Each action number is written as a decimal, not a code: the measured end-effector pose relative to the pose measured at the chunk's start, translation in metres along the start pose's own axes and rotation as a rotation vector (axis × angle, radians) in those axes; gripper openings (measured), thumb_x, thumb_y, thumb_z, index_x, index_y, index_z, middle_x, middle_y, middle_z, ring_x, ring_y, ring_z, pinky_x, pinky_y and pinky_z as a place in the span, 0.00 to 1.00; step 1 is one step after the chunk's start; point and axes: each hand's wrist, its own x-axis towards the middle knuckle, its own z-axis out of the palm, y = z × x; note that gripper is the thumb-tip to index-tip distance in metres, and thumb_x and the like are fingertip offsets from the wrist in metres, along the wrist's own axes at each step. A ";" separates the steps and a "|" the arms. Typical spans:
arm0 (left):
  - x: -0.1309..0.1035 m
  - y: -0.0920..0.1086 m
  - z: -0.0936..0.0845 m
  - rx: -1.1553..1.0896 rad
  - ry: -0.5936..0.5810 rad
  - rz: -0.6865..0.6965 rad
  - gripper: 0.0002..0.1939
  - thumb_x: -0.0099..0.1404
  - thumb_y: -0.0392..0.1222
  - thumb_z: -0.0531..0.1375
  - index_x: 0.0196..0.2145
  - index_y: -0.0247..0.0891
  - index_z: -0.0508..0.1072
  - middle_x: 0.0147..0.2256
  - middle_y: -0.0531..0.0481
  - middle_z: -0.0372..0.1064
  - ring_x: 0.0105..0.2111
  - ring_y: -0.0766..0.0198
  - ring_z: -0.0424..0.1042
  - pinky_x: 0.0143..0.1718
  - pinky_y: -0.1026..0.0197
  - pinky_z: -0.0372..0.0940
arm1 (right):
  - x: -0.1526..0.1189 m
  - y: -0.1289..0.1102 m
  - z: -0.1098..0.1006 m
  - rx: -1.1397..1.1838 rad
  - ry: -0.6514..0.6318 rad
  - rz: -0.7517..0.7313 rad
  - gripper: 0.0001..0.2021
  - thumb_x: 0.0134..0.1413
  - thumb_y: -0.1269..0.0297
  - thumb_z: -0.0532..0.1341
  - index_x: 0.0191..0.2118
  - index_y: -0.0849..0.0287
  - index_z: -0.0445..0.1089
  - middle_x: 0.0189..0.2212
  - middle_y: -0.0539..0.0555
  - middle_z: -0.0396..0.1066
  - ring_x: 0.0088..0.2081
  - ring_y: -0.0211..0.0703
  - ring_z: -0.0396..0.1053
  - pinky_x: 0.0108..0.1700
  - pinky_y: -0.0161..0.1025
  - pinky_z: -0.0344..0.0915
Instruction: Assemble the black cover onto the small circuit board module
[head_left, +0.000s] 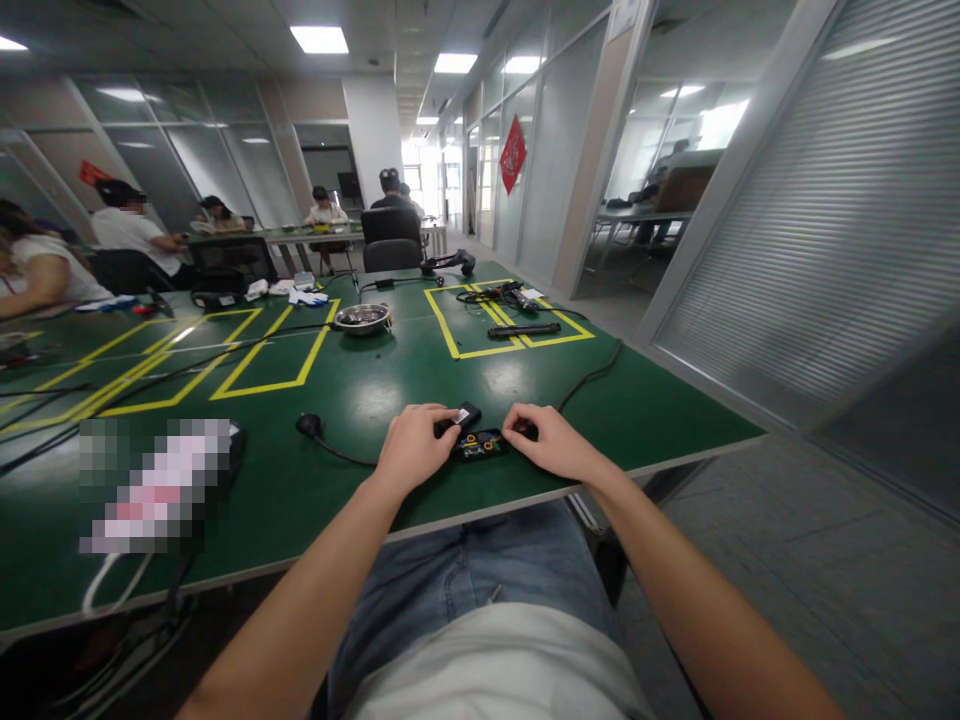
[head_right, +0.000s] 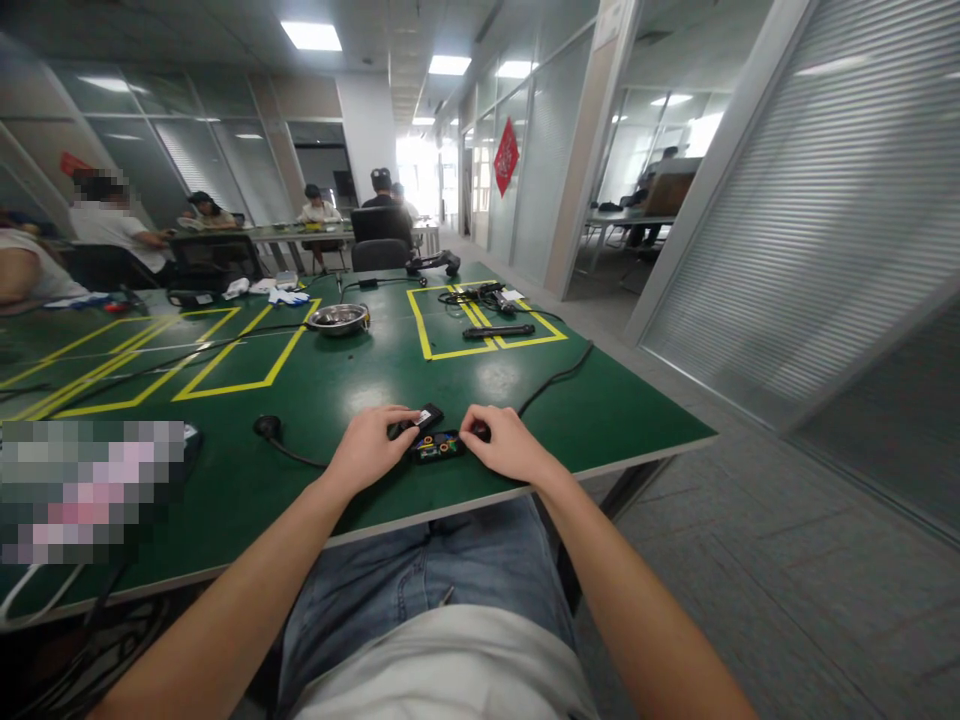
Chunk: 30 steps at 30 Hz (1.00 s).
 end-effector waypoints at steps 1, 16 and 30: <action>0.000 0.000 0.000 -0.011 0.009 -0.017 0.14 0.72 0.43 0.65 0.53 0.45 0.86 0.54 0.43 0.83 0.55 0.43 0.79 0.60 0.41 0.71 | 0.000 0.000 0.000 0.012 -0.004 -0.001 0.04 0.61 0.66 0.63 0.33 0.55 0.74 0.31 0.51 0.79 0.35 0.46 0.74 0.42 0.42 0.67; -0.002 -0.001 0.001 0.097 0.111 -0.056 0.14 0.72 0.39 0.63 0.52 0.41 0.84 0.50 0.39 0.84 0.50 0.43 0.81 0.54 0.45 0.74 | -0.001 0.001 -0.001 0.029 -0.012 0.002 0.03 0.60 0.68 0.63 0.35 0.55 0.74 0.32 0.51 0.78 0.36 0.46 0.74 0.43 0.42 0.67; -0.018 0.009 -0.001 -0.186 -0.040 0.335 0.14 0.75 0.41 0.63 0.54 0.46 0.85 0.52 0.44 0.81 0.51 0.52 0.77 0.57 0.49 0.73 | -0.002 0.002 -0.001 0.148 -0.009 -0.012 0.01 0.61 0.66 0.62 0.38 0.54 0.69 0.32 0.50 0.74 0.36 0.45 0.70 0.42 0.41 0.67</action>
